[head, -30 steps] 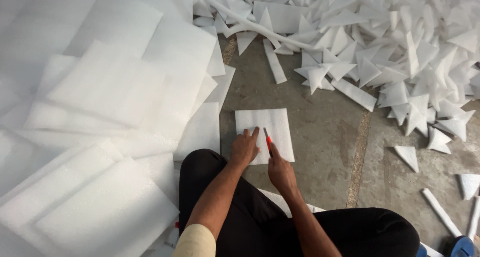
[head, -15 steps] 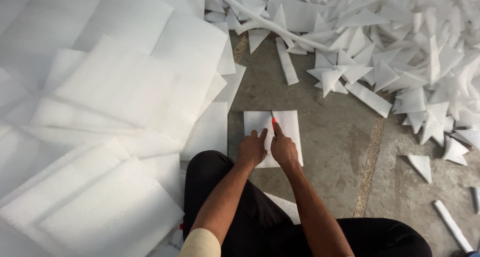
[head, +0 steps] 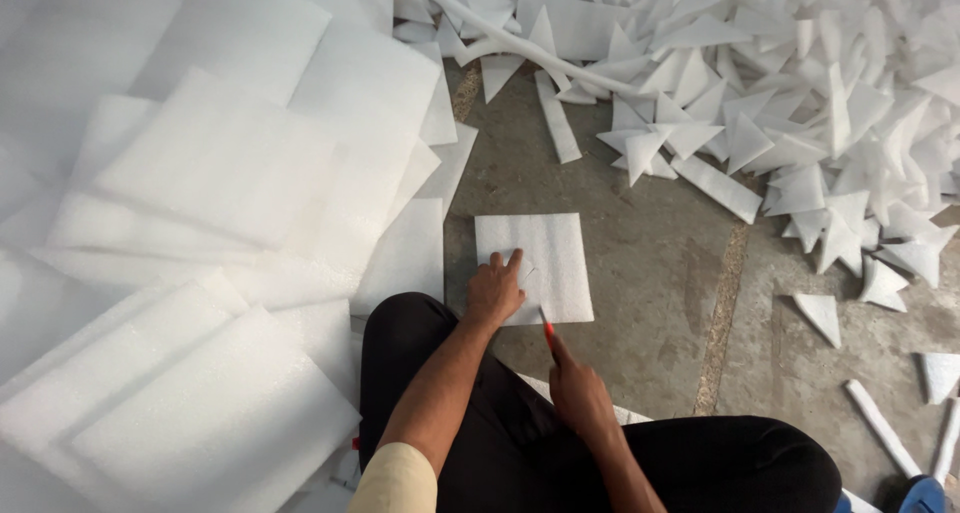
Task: The person sits on the floor and uses a utility knife to cut white foam sheets into smaller pieces. The person repeatedly picks up foam sheets, cuts them, and discards the cut pieces onto a growing pile.
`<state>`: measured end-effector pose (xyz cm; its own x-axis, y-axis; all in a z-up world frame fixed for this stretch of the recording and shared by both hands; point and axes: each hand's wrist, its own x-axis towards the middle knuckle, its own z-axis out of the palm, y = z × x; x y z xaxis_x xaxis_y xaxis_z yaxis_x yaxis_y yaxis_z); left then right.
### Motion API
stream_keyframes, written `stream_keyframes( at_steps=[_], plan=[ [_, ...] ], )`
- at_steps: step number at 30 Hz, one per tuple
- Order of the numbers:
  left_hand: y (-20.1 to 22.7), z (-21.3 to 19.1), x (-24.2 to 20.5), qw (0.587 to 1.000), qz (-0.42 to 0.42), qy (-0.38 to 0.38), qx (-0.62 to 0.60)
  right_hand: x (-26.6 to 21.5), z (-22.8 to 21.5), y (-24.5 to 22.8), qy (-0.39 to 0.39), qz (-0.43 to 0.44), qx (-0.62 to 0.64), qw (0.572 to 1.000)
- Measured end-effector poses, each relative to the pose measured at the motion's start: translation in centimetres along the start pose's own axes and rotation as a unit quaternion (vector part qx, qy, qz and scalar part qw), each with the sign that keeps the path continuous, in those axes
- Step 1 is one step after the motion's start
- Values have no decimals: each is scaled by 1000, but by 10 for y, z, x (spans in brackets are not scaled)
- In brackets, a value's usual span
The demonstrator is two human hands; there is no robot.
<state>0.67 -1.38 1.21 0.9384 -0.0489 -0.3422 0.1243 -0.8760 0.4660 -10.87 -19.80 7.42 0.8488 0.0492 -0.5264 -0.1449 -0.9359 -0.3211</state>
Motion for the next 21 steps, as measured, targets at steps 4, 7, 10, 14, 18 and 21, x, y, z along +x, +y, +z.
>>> stream_keyframes(
  at_steps=[4, 7, 10, 14, 18, 21],
  plan=[
    [-11, 24, 7, 997, 45, 66, 8, -27, 26, 48, -43, 15, -34, 998],
    [-11, 30, 2, 994, 59, 93, 16, -13, 31, 66, 123, 44, 1, 991],
    [-10, 30, -3, 997, 73, 2, 31, 42, 11, 72, 234, -31, 84, 968],
    [11, 40, -42, 994, 92, 21, 53, 98, -8, 77, 234, 25, 121, 964],
    [3, 21, -47, 999, 18, 35, -16, 111, 19, 80, 287, 29, 136, 948],
    [0, 18, -41, 984, -93, 62, -137, 110, 15, 82, 266, 4, 170, 949]
  ],
)
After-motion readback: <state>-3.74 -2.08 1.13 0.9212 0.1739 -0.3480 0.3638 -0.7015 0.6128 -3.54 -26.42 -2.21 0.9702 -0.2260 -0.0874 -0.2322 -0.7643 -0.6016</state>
